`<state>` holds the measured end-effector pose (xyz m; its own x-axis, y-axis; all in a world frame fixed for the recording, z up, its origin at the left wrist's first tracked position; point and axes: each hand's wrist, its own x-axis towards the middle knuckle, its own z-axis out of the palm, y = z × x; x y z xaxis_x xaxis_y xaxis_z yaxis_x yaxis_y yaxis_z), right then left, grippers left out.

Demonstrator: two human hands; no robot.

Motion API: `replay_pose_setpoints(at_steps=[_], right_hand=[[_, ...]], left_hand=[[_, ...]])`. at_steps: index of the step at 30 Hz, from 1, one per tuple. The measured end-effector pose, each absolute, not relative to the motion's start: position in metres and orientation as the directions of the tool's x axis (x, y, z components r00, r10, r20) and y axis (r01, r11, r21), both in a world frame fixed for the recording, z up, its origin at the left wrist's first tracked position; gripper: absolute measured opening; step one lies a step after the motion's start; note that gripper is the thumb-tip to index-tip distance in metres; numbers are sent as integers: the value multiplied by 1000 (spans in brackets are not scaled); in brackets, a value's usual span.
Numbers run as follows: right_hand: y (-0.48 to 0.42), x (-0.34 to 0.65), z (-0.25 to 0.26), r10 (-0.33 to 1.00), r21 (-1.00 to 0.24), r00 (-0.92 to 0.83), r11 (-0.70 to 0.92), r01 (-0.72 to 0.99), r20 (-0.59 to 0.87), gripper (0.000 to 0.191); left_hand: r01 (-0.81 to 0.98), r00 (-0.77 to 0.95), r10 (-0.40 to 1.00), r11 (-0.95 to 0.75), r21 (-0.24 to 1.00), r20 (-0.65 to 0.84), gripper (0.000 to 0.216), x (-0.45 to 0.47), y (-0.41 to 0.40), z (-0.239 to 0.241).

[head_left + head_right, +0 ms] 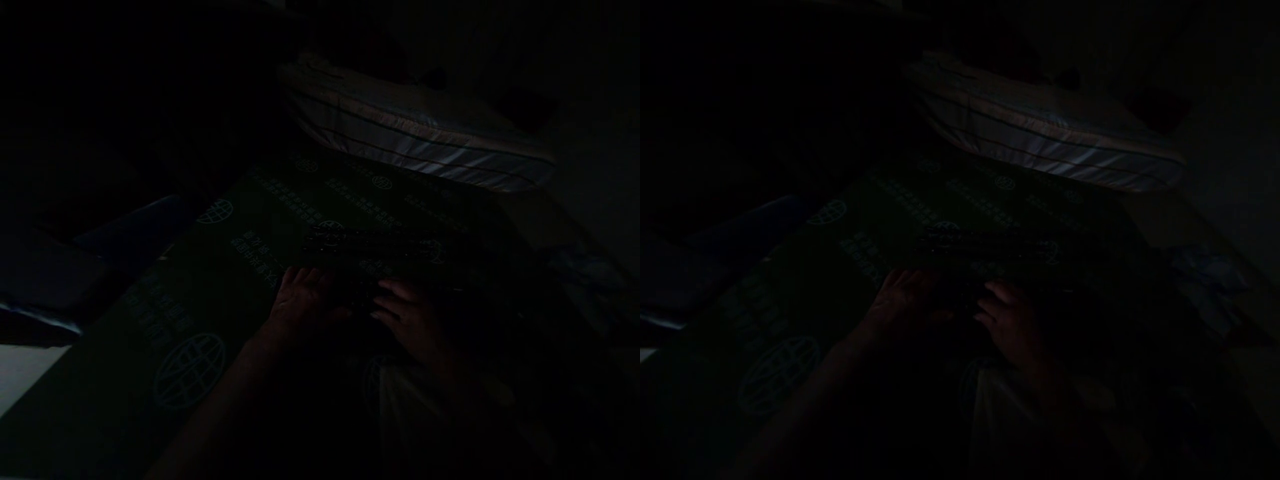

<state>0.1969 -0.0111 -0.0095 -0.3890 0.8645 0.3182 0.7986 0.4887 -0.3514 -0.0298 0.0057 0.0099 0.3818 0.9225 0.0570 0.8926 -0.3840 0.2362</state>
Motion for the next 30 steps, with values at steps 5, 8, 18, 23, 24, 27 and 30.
replay_pose_setpoints(at_steps=[5,8,18,23,24,27,30], right_hand=[[-11,197,-10,862,-371,-387,494,786,328,12],[-10,196,-10,865,-388,-373,487,782,334,12],[-6,194,-3,881,-398,-369,464,791,295,11],[-3,194,-7,877,-405,-360,469,785,317,11],[-3,194,-7,873,-407,-358,474,781,330,10],[-2,194,-9,871,-405,-355,477,780,341,8],[-1,194,-8,876,-411,-351,469,782,331,8]], left_hand=[[871,412,899,-437,227,147,56,-28,3,10],[745,533,797,-601,289,284,34,-19,-1,9],[618,663,657,-751,233,359,29,-1,5,-1],[572,688,595,-797,194,416,27,-1,12,-9],[558,686,575,-809,185,445,27,0,12,-11],[556,680,568,-812,180,464,28,1,14,-15],[576,681,602,-792,204,417,29,1,17,-20]])
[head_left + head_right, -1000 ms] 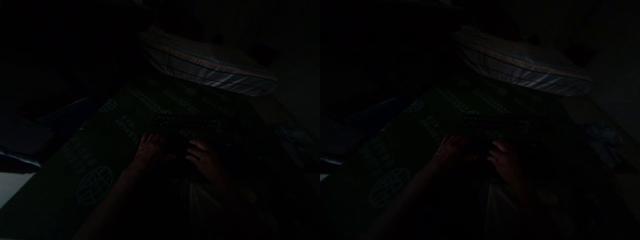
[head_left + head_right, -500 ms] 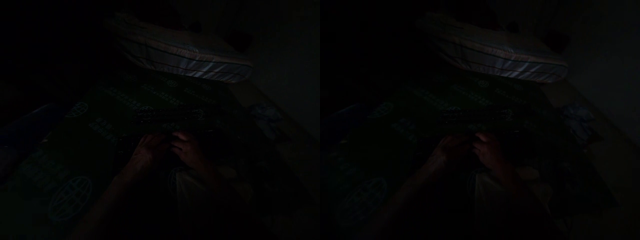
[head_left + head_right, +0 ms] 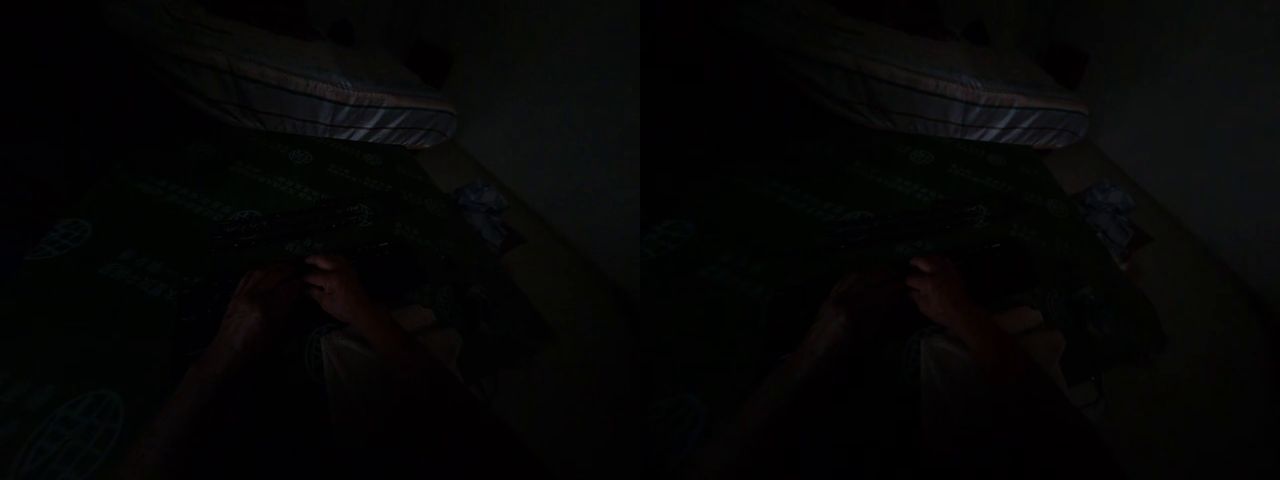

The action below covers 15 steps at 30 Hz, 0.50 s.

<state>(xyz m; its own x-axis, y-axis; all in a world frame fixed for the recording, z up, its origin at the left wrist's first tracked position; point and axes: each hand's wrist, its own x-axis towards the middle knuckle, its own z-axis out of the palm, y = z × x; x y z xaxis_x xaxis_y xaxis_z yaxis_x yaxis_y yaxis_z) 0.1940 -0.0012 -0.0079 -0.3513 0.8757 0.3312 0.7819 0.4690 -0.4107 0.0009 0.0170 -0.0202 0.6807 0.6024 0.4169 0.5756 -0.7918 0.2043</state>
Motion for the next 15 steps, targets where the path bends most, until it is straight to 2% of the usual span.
replay_pose_setpoints(at_steps=[4,11,15], right_hand=[[-1,194,-6,885,-446,-342,456,770,315,9],[1,194,-12,888,-494,-312,450,744,338,10],[2,194,-15,889,-525,-295,447,724,350,13]], left_hand=[[579,697,608,-790,201,380,28,0,20,-22],[574,697,589,-800,174,410,27,3,17,-16],[608,669,622,-773,182,406,28,4,15,-15]])
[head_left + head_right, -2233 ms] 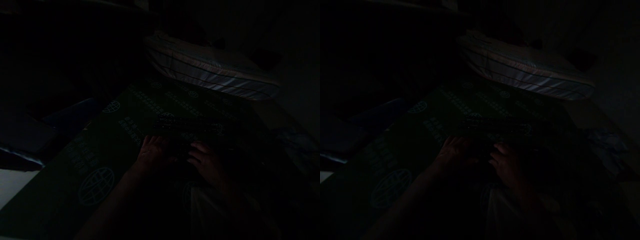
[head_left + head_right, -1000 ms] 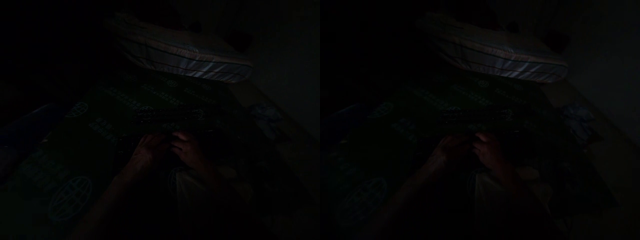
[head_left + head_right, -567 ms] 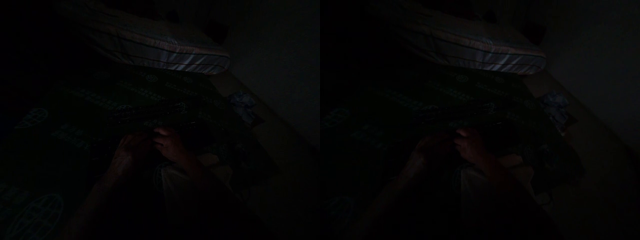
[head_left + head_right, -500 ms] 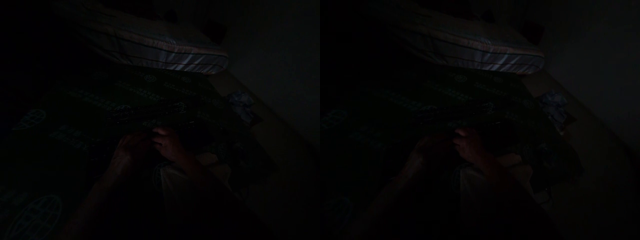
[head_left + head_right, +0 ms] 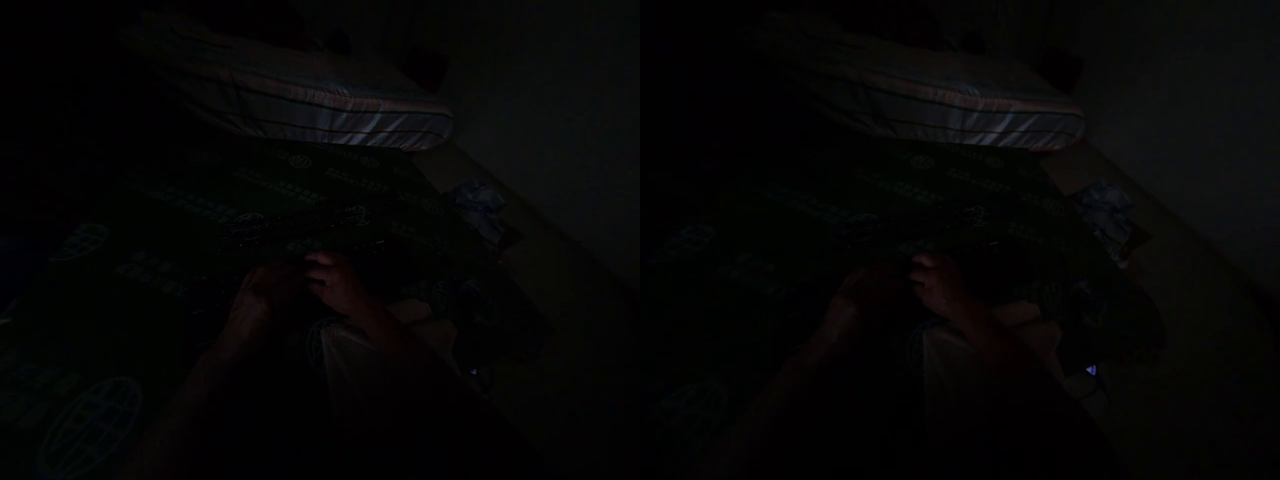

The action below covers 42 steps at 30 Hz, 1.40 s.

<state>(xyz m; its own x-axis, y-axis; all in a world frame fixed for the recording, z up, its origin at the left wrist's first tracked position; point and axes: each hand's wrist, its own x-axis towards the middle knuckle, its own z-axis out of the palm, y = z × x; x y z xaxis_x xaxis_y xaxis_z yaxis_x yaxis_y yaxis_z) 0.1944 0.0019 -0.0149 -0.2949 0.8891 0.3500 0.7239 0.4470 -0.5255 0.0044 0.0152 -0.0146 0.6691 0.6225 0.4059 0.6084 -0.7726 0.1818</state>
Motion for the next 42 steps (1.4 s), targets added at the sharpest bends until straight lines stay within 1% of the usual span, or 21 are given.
replay_pose_setpoints(at_steps=[3,6,13,18,21,24,30,35,39,42], right_hand=[[2,195,-16,892,-551,-291,443,707,345,12],[2,196,-16,889,-549,-291,449,705,353,13],[1,194,-16,892,-572,-273,443,690,361,19],[-2,192,-15,909,-622,-251,411,667,332,18],[-2,192,-15,914,-643,-249,402,651,319,18],[-3,192,-15,911,-652,-248,410,638,330,17],[-5,194,-16,916,-686,-240,399,608,320,14],[-8,195,-17,918,-704,-219,395,591,331,10],[-10,199,-18,934,-735,-184,355,577,307,8],[-10,203,-19,932,-732,-191,359,579,307,7]], left_hand=[[607,674,628,-771,194,389,27,4,15,-15],[586,690,609,-787,192,391,28,3,16,-17],[551,665,568,-812,196,485,26,4,14,-14],[527,641,559,-819,227,526,21,5,9,-13],[554,597,606,-785,276,527,21,4,7,-13],[616,511,679,-717,327,528,21,0,7,-11],[765,346,792,-549,338,503,23,-16,9,-2],[811,257,844,-454,370,471,21,-22,10,-1],[822,228,864,-418,387,450,19,-23,9,-4],[837,212,879,-389,384,427,20,-22,9,-4]])
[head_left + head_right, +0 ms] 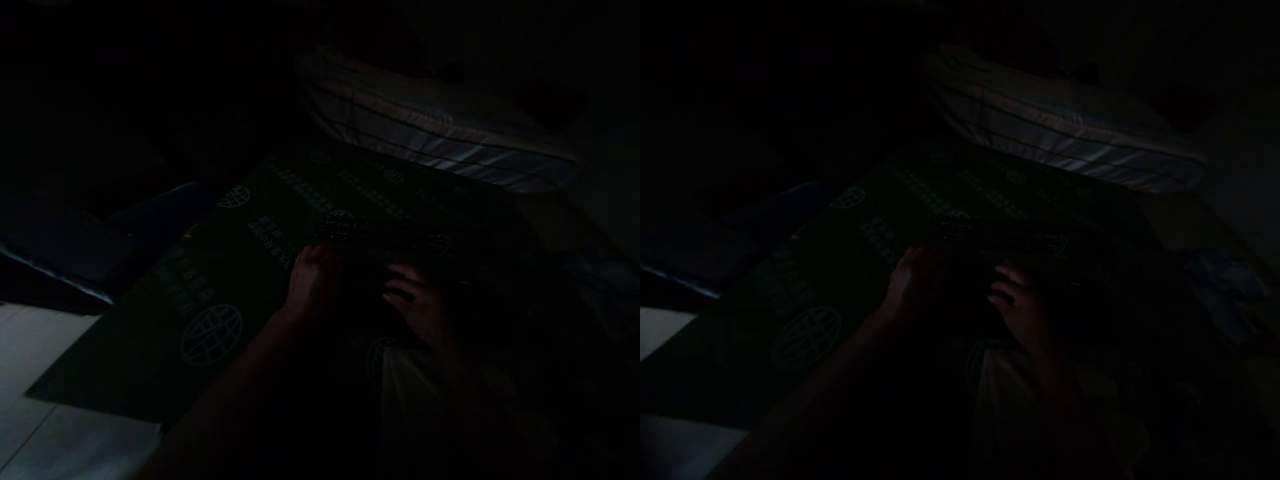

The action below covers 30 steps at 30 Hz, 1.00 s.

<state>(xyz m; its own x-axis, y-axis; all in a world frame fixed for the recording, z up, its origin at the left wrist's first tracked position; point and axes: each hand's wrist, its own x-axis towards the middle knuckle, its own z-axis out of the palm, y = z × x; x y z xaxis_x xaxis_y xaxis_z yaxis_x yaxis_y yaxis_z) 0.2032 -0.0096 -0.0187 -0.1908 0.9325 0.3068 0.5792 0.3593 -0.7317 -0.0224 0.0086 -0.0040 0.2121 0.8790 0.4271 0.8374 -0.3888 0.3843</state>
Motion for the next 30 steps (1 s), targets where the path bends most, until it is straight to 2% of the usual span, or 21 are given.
replay_pose_setpoints(at_steps=[6,18,22,30], right_hand=[[-10,203,-20,920,-701,-206,387,599,333,7],[-9,198,-17,917,-677,-241,397,620,317,6],[-8,196,-13,921,-673,-261,390,628,290,8],[-7,194,-13,935,-700,-220,355,620,279,7]], left_hand=[[834,189,900,-359,419,394,18,-21,6,1],[836,230,896,-382,395,380,17,-18,5,1],[806,275,868,-442,394,413,17,-15,3,2],[600,526,727,-685,414,441,20,-3,-8,1]])
